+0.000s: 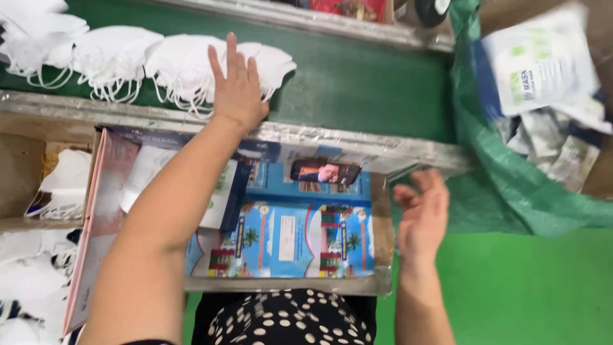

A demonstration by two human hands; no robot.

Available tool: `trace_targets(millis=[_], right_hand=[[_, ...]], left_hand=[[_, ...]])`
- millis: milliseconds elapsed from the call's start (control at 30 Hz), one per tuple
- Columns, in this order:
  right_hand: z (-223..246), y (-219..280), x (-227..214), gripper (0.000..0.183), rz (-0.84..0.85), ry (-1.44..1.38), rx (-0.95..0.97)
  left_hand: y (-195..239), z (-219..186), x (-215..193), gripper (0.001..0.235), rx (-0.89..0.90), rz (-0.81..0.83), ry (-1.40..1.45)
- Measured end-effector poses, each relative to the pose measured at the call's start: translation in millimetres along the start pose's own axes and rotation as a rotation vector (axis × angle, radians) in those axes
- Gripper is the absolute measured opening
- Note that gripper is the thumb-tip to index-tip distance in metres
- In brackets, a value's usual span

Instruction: Picking up face masks and placing them into individual plastic packaging sleeves.

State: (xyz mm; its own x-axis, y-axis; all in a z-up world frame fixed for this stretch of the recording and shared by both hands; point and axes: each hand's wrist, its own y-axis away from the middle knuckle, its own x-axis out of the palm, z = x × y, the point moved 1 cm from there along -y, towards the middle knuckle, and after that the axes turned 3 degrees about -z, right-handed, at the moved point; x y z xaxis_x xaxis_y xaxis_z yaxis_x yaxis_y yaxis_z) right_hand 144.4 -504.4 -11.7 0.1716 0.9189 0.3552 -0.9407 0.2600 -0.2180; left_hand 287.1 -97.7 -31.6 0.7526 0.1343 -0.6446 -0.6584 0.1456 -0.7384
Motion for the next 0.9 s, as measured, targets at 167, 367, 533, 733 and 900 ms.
trace_targets(millis=[167,367,533,733,900], right_hand=[[-61.6,23.4,-47.5,0.036,0.074,0.011,0.171],[1.4,32.9,59.4,0.088,0.119,-0.014,0.163],[-76.9,61.1,34.1,0.056,0.328,0.231,0.354],[-100.0,96.0,60.6,0.062,0.661,0.501,0.183],[-155.2,105.0,47.9,0.064,0.748,0.537,0.148]], left_hand=[[-26.8,-21.5,53.5,0.023,0.065,0.502,0.035],[40.0,-113.7,-107.6,0.032,-0.290,0.540,1.500],[149.2,-107.7,-129.2,0.067,-0.602,0.345,1.858],[165.4,-56.4,-139.4,0.106,-0.054,0.628,1.083],[158.5,-68.3,-128.6,0.103,0.096,0.765,0.950]])
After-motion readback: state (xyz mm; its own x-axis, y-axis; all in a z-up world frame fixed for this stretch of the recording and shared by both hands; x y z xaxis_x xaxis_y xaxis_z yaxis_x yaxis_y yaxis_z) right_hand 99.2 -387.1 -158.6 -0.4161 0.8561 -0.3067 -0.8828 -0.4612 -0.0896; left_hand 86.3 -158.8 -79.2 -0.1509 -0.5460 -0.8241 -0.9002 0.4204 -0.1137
